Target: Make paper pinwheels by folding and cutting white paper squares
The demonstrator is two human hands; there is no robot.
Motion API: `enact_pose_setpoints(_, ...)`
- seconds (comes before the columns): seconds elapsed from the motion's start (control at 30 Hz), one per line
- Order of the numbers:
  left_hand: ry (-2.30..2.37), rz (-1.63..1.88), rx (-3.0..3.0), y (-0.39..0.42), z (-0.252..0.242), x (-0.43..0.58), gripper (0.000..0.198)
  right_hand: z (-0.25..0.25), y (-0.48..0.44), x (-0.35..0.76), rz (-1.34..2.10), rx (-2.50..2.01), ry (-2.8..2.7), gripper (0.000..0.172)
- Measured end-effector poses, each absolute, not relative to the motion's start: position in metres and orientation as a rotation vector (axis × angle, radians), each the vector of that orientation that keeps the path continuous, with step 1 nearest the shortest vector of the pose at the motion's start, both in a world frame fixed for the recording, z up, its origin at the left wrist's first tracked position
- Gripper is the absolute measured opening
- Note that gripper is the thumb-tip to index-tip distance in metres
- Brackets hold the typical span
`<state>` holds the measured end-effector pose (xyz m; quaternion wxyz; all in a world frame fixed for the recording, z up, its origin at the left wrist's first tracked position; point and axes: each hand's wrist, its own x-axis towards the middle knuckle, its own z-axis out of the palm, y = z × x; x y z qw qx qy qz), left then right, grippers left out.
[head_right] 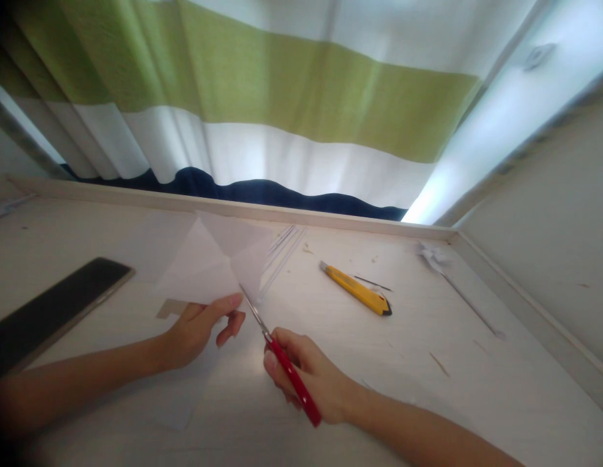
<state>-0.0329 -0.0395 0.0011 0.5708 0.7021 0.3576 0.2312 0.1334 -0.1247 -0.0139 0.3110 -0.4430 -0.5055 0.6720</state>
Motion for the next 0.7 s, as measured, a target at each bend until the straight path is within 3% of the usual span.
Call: enact_pose_setpoints(0.7,0.792,0.443,1.701,-0.0417,0.0012,-0.0342,0.046,-0.0146,-0.1264,0.1303,1.743,-1.191,-1.355,0.039)
